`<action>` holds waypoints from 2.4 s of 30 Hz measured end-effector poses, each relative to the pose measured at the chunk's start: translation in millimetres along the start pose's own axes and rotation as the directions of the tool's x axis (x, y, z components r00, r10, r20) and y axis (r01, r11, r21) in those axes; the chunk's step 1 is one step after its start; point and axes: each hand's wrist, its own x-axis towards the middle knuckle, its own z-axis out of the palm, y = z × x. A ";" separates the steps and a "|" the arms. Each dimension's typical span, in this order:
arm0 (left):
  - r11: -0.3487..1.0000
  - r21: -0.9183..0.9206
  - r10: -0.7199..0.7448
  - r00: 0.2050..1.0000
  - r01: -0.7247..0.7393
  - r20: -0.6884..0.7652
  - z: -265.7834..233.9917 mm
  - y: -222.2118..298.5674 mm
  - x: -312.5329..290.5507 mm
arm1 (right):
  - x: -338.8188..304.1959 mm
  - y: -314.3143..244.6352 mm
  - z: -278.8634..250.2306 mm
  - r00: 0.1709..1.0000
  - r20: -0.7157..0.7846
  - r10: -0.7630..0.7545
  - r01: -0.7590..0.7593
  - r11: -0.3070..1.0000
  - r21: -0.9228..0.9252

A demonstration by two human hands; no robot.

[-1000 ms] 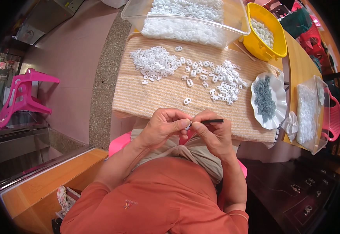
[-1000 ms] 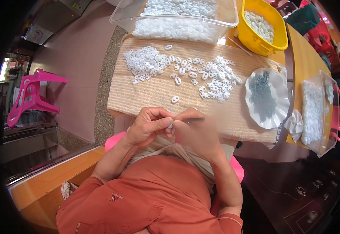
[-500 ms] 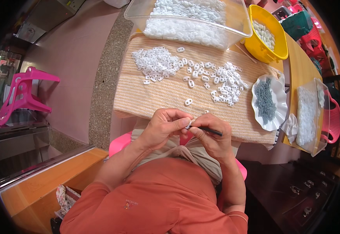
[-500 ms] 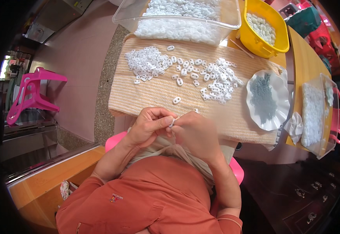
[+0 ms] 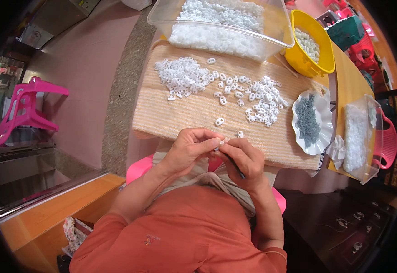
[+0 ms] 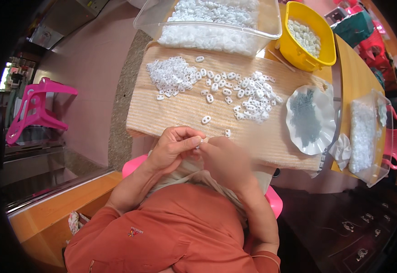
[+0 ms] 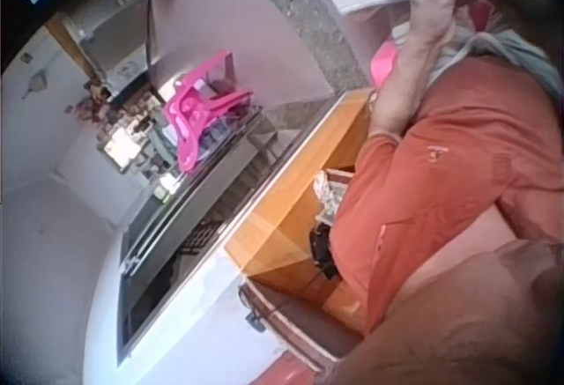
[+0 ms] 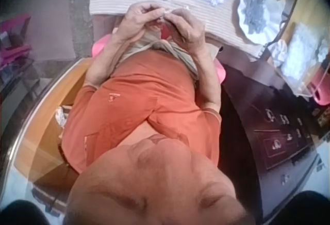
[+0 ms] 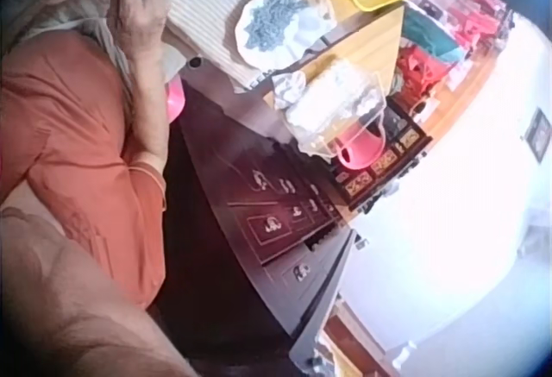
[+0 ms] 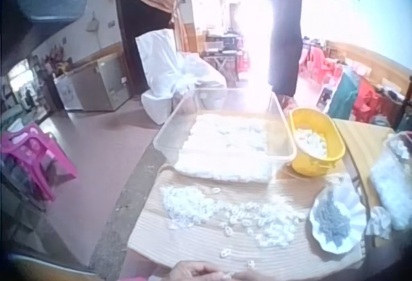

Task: The recorder is sitting at a workbench assembling small white plastic components by hand and using a small hand tool.

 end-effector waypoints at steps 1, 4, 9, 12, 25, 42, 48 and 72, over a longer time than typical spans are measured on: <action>1.000 0.000 -0.005 1.000 0.005 -0.011 0.4 0.2 -0.4 | -1.7 -0.4 -0.2 0.999 0.027 -0.025 0.026 0.999 -0.048; 1.000 -0.025 0.013 1.000 -0.013 -0.009 -3.5 -5.2 1.2 | -2.3 0.1 -1.2 0.993 0.067 -0.094 0.101 0.989 -0.111; 1.000 -0.022 -0.001 1.000 0.001 -0.003 -2.7 -1.9 -1.0 | -5.9 -1.1 -0.8 0.986 0.060 -0.155 0.161 0.978 -0.130; 0.999 -0.043 -0.020 1.000 0.020 -0.010 -3.6 1.8 -0.9 | -4.3 -3.5 -2.0 0.988 0.051 -0.143 0.149 0.979 -0.137; 0.996 -0.014 0.088 0.994 -0.089 -0.071 1.9 -1.6 -2.2 | 3.1 -3.4 14.9 0.980 -0.158 -0.124 0.115 0.991 -0.068; 0.971 0.099 0.227 0.968 -0.217 -0.106 8.8 -3.1 -7.3 | 0.9 -13.1 12.2 0.960 -0.032 0.279 -0.262 0.929 0.260; 0.954 0.146 0.281 0.951 -0.262 -0.129 8.5 -7.6 -8.9 | -6.2 -6.7 19.7 0.946 -0.087 0.313 -0.261 0.891 0.372; 0.887 0.360 0.329 0.943 -0.289 -0.055 12.4 -8.8 -14.2 | -6.2 -13.3 -26.0 0.979 0.102 0.176 -0.188 0.973 0.131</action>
